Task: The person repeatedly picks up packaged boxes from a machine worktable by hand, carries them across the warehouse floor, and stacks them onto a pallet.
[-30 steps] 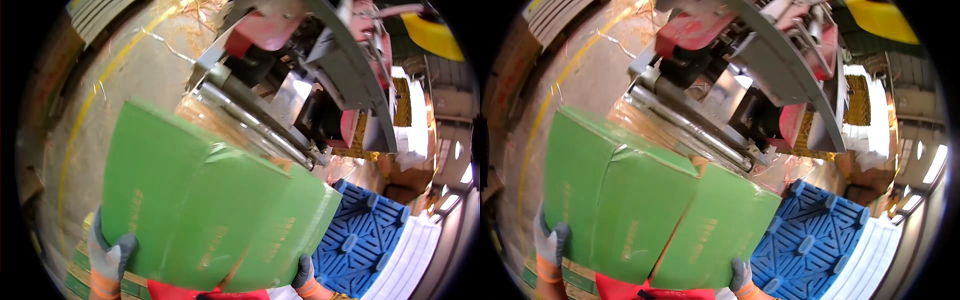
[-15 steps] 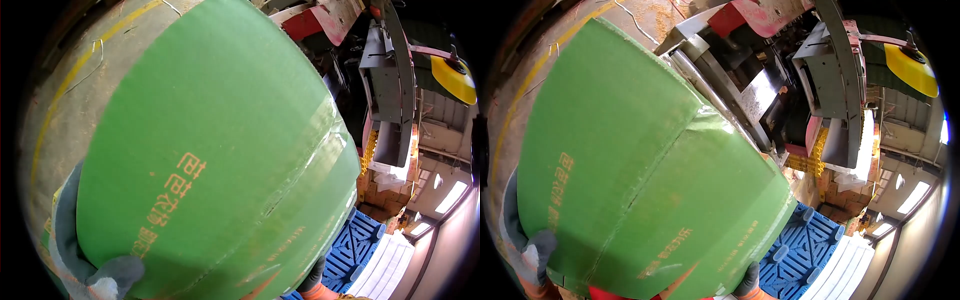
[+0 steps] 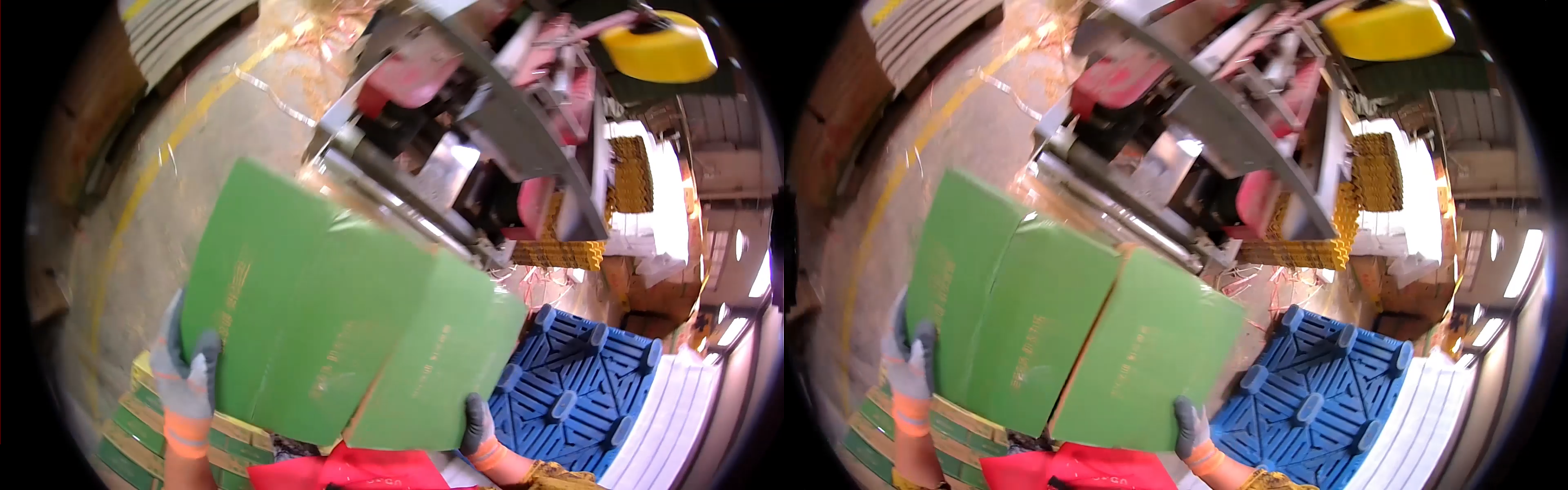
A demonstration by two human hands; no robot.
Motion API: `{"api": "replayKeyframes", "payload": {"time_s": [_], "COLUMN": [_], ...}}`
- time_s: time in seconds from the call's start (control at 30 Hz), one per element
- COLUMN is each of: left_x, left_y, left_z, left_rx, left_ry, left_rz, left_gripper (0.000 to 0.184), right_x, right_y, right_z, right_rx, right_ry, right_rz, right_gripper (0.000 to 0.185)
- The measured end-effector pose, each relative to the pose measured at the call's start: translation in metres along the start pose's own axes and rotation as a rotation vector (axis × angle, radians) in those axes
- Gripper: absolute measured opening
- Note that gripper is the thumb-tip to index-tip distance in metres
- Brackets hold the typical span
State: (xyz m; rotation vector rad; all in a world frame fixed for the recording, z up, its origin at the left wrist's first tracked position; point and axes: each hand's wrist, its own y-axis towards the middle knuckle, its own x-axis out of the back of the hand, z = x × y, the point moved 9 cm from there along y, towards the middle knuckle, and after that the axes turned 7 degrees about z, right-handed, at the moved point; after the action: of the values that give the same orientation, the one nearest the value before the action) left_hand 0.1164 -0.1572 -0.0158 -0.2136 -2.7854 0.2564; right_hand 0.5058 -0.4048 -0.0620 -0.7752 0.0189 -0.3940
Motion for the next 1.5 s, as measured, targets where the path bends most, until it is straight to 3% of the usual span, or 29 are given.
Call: {"api": "replayKeyframes", "payload": {"time_s": [0.03,0.07,0.13,0.2,0.33,0.4,0.47,0.53,0.57,0.67,0.8,0.97,1.07,1.2,1.3,1.37,1.47,1.5], "left_x": [-0.002,0.0,-0.006,-0.003,-0.001,0.011,-0.002,0.002,0.011,0.031,0.016,0.0,-0.025,-0.051,-0.032,-0.022,-0.03,-0.025], "left_y": [0.002,0.003,0.005,0.008,0.022,0.026,0.021,0.016,0.016,-0.013,-0.047,-0.084,-0.093,-0.097,-0.116,-0.128,-0.125,-0.127], "left_z": [0.001,0.009,-0.001,0.003,-0.005,0.008,-0.017,-0.013,-0.004,0.016,0.009,0.015,0.004,-0.009,0.023,0.046,0.026,0.032], "left_rx": [-0.009,-0.014,-0.074,-0.058,0.088,0.169,0.222,0.364,0.356,0.352,0.485,0.844,0.825,0.807,0.804,0.797,0.647,0.616], "left_ry": [-0.06,-0.02,-0.058,0.146,0.293,0.533,0.543,0.44,0.548,0.581,0.433,0.339,0.275,0.183,-0.039,-0.191,-0.085,-0.11], "left_rz": [0.0,0.04,0.079,0.109,0.091,0.047,-0.065,-0.138,-0.091,-0.221,-0.274,-0.106,0.064,0.234,0.269,0.289,0.252,0.245], "left_gripper": [0.072,0.072,0.065,0.055,0.045,0.045,0.045,0.046,0.048,0.048,0.051,0.08,0.084,0.086,0.08,0.076,0.065,0.064], "right_x": [-0.004,-0.009,-0.013,-0.014,-0.013,-0.027,-0.019,0.002,-0.001,-0.031,0.009,0.017,0.021,0.03,0.035,0.034,0.026,0.021], "right_y": [0.0,0.002,0.006,0.013,0.01,0.014,0.025,0.026,0.037,0.051,0.06,0.068,0.075,0.074,0.067,0.055,0.035,0.038], "right_z": [0.013,0.01,0.024,0.023,0.026,-0.01,0.004,0.06,0.051,-0.006,0.04,0.032,0.033,0.044,0.063,0.065,0.067,0.043], "right_rx": [0.022,0.018,0.122,0.114,0.257,0.163,0.179,0.298,0.25,0.084,0.173,0.106,0.096,0.2,0.241,0.132,0.04,0.202], "right_ry": [-0.105,0.069,0.117,0.22,0.237,0.481,0.46,0.203,0.256,0.395,0.23,0.019,0.091,0.015,0.148,0.223,0.301,0.05], "right_rz": [-0.002,-0.002,-0.007,0.044,0.018,0.04,0.1,0.198,0.263,0.478,0.459,0.539,0.618,0.53,0.513,0.513,0.517,0.411], "right_gripper": [0.036,0.036,0.039,0.048,0.07,0.08,0.086,0.085,0.09,0.104,0.107,0.121,0.124,0.12,0.117,0.116,0.113,0.109]}}
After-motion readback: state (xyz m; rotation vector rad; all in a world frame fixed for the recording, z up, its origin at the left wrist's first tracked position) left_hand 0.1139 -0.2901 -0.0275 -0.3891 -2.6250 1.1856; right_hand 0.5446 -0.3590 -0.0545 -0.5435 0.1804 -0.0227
